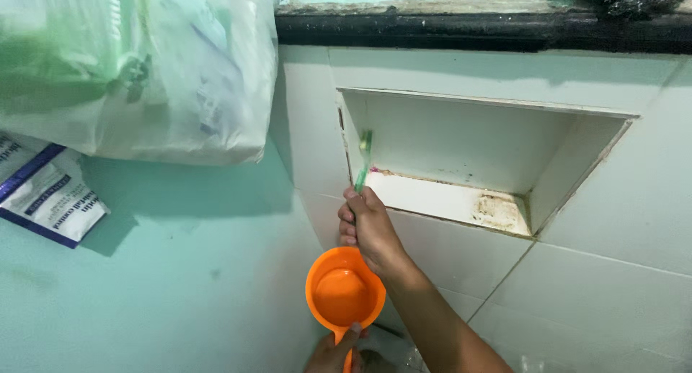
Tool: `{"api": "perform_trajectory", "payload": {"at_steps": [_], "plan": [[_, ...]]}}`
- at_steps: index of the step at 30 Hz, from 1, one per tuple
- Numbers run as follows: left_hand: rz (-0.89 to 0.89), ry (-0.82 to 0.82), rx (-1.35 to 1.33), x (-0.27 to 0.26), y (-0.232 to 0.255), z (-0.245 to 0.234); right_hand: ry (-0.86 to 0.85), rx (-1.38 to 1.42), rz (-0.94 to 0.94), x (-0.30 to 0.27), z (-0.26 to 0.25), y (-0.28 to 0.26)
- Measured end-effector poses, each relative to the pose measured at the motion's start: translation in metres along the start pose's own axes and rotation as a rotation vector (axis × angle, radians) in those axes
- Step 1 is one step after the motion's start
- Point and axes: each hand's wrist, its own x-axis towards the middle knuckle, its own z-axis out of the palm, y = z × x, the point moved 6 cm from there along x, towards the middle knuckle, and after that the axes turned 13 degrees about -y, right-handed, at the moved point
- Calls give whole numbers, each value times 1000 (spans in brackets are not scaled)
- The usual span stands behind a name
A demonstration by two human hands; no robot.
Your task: The person scrubs a recessed wall niche with a toothbrush, repeatedly scoops water from a bucket with an orange cup, and pours it into the niche to rinse. They continue scrubbing the bottom and sides of the niche throughout the clip.
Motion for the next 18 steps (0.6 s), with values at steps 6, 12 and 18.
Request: {"api": "perform_trajectory", "payload": {"at_steps": [6,12,18], "plan": [[73,126,-1,-40,46,29,-129,33,11,-43,-24,-1],[-51,295,5,-87,93,43,51,-2,283,-115,-88,36],[152,304,55,-105,118,55,126,-254,538,-146,-139,88]]}}
